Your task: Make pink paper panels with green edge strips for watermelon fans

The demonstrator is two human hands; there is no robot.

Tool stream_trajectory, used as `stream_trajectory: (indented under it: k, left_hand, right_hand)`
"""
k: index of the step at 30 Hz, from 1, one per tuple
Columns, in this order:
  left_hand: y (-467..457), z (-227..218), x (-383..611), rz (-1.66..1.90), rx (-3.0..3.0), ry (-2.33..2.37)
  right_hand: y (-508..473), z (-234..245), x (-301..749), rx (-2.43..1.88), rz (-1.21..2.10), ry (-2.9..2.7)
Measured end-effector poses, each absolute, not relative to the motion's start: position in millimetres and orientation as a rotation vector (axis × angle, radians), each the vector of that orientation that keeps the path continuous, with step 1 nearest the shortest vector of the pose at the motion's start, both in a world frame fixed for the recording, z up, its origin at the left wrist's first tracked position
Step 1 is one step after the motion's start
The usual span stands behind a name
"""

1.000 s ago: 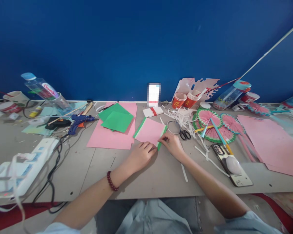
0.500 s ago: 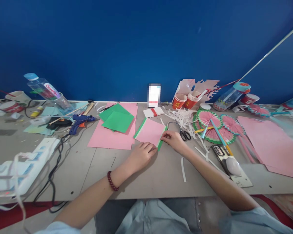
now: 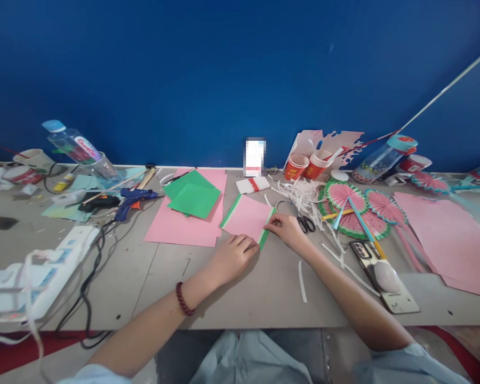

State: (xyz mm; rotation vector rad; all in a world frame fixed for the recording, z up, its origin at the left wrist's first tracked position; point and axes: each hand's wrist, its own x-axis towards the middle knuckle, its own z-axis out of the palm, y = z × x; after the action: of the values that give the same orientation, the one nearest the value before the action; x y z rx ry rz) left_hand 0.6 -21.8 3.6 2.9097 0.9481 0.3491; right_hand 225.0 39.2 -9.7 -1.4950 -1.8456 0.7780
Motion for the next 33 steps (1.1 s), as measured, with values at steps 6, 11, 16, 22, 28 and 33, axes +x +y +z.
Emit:
stream_trajectory:
  k: [6, 11, 16, 22, 28, 33]
  left_hand:
    - [-22.1, 4.9, 1.4, 0.365, 2.913, 0.954]
    - [-21.9, 5.7, 1.6, 0.361, 2.918, 0.954]
    - [-21.7, 5.3, 1.6, 0.356, 2.916, 0.951]
    - [-21.6, 3.2, 1.3, 0.375, 2.923, 0.944]
    - [-21.7, 3.4, 1.6, 0.384, 2.937, 0.952]
    - [-22.2, 5.8, 1.3, 0.369, 2.934, 0.950]
  right_hand:
    - [39.7, -5.9, 223.9, -1.541, 0.856, -1.778]
    - [40.5, -3.1, 223.4, -1.581, 0.895, -1.761]
    - [42.3, -6.1, 222.2, -1.599, 0.843, -1.769]
    - [43.7, -9.3, 221.5, -1.620, 0.797, -1.794]
    - [44.5, -11.3, 221.8, -1.621, 0.791, -1.759]
    - [45.1, -13.0, 222.5, -1.604, 0.820, -1.744]
